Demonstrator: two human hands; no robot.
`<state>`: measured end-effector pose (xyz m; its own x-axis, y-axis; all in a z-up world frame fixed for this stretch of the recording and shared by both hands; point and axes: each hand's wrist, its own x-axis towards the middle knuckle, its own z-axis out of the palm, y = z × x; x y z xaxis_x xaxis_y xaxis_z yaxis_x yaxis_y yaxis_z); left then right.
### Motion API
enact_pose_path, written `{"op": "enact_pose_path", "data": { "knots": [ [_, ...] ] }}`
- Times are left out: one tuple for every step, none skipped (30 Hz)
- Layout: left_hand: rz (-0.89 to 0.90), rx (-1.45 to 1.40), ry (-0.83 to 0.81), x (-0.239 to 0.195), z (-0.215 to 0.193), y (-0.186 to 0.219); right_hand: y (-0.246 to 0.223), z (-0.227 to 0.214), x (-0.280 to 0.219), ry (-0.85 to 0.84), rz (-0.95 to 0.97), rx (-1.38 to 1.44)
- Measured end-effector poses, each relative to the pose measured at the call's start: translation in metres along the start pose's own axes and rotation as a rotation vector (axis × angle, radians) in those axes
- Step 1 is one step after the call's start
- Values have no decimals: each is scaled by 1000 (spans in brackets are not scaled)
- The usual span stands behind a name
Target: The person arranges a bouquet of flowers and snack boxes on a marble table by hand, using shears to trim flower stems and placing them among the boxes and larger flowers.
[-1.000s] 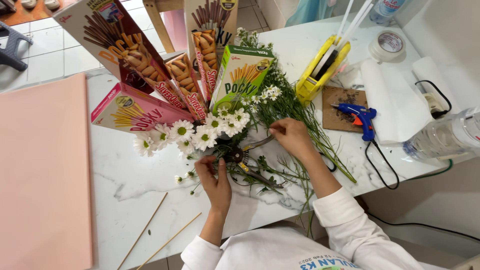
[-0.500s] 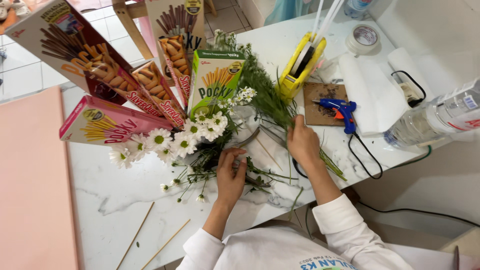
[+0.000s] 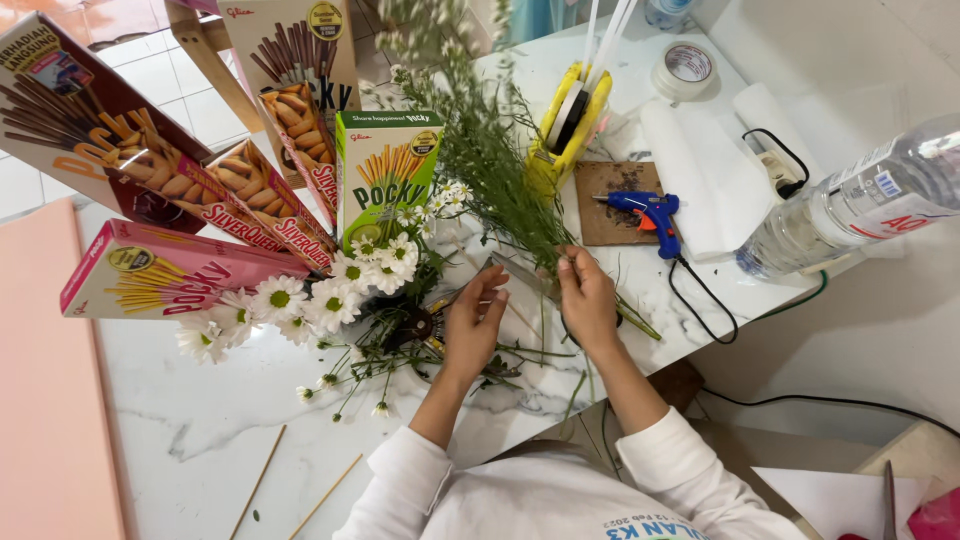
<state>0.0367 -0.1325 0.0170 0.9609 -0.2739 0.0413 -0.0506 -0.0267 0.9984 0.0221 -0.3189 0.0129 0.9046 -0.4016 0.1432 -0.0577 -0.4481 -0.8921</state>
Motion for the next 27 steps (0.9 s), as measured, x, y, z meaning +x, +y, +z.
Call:
{"op": "enact_pose_path", "data": {
  "knots": [
    [-2, -1, -2, 2, 3, -1, 6, 2, -2, 1, 2, -2],
    [-11, -28, -18, 3, 5, -3, 11, 4, -4, 10, -24, -15],
    [-20, -54, -34, 5, 8, -5, 17, 6, -6, 19, -51, -27],
    [-21, -55, -34, 5, 10, -8, 19, 7, -7, 18, -50, -28],
    [-29, -59, -32, 6, 12, -11, 22, 7, -8, -3, -74, -25],
    [-36, -63, -31, 7, 14, -14, 24, 8, -9, -23, -100, -21],
    [-35, -65, -32, 8, 15, -15, 25, 9, -10, -22, -101, -22],
    [-30, -72, -28, 8, 16, -15, 26, 10, -10, -26, -88, 27],
    [-26, -80, -24, 8, 18, -16, 28, 12, -11, -30, -76, 75],
    [-26, -81, -25, 9, 19, -18, 30, 13, -11, -29, -75, 74],
    [-30, -82, -24, 9, 19, -20, 33, 14, -11, -16, -68, 76],
    [-33, -83, -22, 10, 20, -21, 35, 15, -10, -3, -62, 79],
    [-31, -83, -22, 10, 20, -18, 37, 17, -8, -2, -63, 78],
    [-42, -58, -57, 10, 19, -15, 38, 18, -6, 17, -73, 26],
    [-52, -33, -92, 10, 19, -11, 40, 20, -4, 35, -83, -26],
    [-51, -33, -91, 9, 19, -7, 41, 20, -4, 35, -85, -25],
    [-18, 14, -110, 7, 19, -3, 42, 21, -3, 48, -94, -44],
    [13, 60, -128, 5, 20, 0, 43, 22, -4, 60, -101, -63],
    [12, 60, -128, 4, 20, 3, 42, 22, -4, 59, -101, -63],
    [14, 77, -137, 3, 21, 6, 42, 22, -4, 55, -96, -56],
    [16, 94, -146, 2, 21, 8, 42, 22, -4, 50, -91, -49],
    [15, 95, -146, 2, 21, 8, 43, 22, -4, 50, -90, -49],
    [14, 84, -144, 2, 21, 7, 44, 22, -4, 59, -93, -45],
    [13, 73, -142, 2, 20, 7, 45, 22, -4, 68, -96, -42],
    [12, 73, -142, 2, 20, 4, 44, 22, -4, 67, -95, -42],
    [-11, 61, -145, 3, 20, 2, 42, 23, -4, 77, -93, -42],
    [-34, 49, -147, 3, 20, 0, 40, 23, -4, 86, -92, -42]
  ]
}}
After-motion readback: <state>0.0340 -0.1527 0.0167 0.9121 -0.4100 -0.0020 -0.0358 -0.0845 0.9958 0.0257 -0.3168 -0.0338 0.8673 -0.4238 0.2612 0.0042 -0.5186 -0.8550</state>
